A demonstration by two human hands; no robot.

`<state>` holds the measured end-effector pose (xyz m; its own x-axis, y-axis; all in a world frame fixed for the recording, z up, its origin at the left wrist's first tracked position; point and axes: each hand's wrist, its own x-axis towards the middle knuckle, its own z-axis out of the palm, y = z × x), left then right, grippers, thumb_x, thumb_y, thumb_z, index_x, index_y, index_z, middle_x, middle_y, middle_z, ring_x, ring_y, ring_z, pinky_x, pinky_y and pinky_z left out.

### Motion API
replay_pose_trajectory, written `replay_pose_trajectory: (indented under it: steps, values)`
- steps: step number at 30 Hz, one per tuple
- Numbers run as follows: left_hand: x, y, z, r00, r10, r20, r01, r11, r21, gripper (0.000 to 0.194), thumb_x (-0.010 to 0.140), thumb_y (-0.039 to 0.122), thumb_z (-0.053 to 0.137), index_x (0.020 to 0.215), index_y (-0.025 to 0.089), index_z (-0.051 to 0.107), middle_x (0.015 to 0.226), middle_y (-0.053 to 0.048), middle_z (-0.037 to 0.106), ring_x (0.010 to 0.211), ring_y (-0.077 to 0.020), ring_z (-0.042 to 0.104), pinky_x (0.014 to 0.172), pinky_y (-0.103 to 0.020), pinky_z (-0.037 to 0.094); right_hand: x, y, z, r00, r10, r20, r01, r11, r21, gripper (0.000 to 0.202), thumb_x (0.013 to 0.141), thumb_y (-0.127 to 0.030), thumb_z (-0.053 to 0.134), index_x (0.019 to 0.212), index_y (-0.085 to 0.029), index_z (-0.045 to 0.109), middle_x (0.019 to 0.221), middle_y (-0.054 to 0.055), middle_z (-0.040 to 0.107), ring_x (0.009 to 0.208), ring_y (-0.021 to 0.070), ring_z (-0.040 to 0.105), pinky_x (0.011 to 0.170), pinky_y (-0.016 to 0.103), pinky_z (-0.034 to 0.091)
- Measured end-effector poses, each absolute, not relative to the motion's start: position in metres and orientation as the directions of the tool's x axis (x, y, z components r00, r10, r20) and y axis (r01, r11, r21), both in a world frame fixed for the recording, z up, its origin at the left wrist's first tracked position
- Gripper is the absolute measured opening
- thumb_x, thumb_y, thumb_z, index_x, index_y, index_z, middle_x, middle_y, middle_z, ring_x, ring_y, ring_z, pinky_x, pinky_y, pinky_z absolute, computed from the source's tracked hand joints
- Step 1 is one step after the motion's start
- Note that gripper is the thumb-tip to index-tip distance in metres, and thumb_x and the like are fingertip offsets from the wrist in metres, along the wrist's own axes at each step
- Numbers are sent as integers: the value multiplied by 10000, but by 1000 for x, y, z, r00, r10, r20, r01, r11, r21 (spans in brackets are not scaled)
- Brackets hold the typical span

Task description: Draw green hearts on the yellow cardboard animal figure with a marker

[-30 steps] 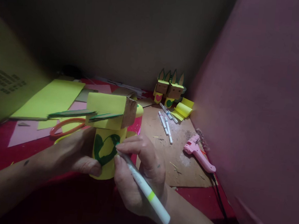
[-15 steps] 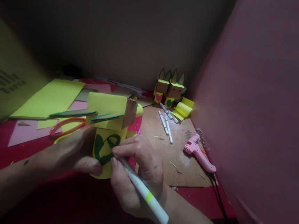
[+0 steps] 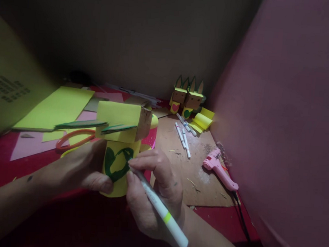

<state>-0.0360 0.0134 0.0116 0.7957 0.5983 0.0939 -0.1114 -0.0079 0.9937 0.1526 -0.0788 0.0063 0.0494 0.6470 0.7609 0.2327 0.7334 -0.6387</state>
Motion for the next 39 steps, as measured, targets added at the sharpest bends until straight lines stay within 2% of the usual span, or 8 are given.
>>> replay_pose_trajectory:
  steps: [6,14,19,29,39]
  values:
    - [-38,15,8,793,605,80,-90,-13,996,779,702,248,965,1372,242,566,1279,-61,706,1168,-288,632,908,-317,535,153,-78,6,-5,635,773,267,746,-610,298,895,-6,623,1079,-235,673,943,35,669,844,165,669,731,307,576]
    - [-38,11,11,788,612,62,-76,-3,997,720,719,286,953,1339,244,590,1135,-35,702,1031,-251,640,753,-277,528,152,-80,7,56,650,758,256,724,-640,318,895,1,621,1074,-256,676,951,26,661,860,161,671,755,307,587]
    - [-37,13,11,784,615,83,-94,-14,995,776,697,255,969,1370,255,583,1239,-56,720,1133,-290,648,816,-293,546,152,-79,6,30,635,772,246,744,-622,329,879,15,627,1085,-236,682,947,29,663,857,154,667,749,295,573]
    - [-37,15,11,788,610,79,-62,-49,997,785,725,224,923,1423,246,564,1322,-78,715,1182,-316,648,913,-340,551,152,-77,6,-21,622,783,294,752,-590,288,884,-9,627,1048,-241,674,893,29,668,786,167,668,688,313,571]
    - [-38,14,13,793,605,75,-55,-51,997,763,729,243,923,1410,247,579,1313,-73,719,1149,-306,653,799,-305,550,152,-80,6,-1,647,763,279,732,-621,286,893,-26,625,1065,-248,672,912,36,666,787,169,661,695,322,580]
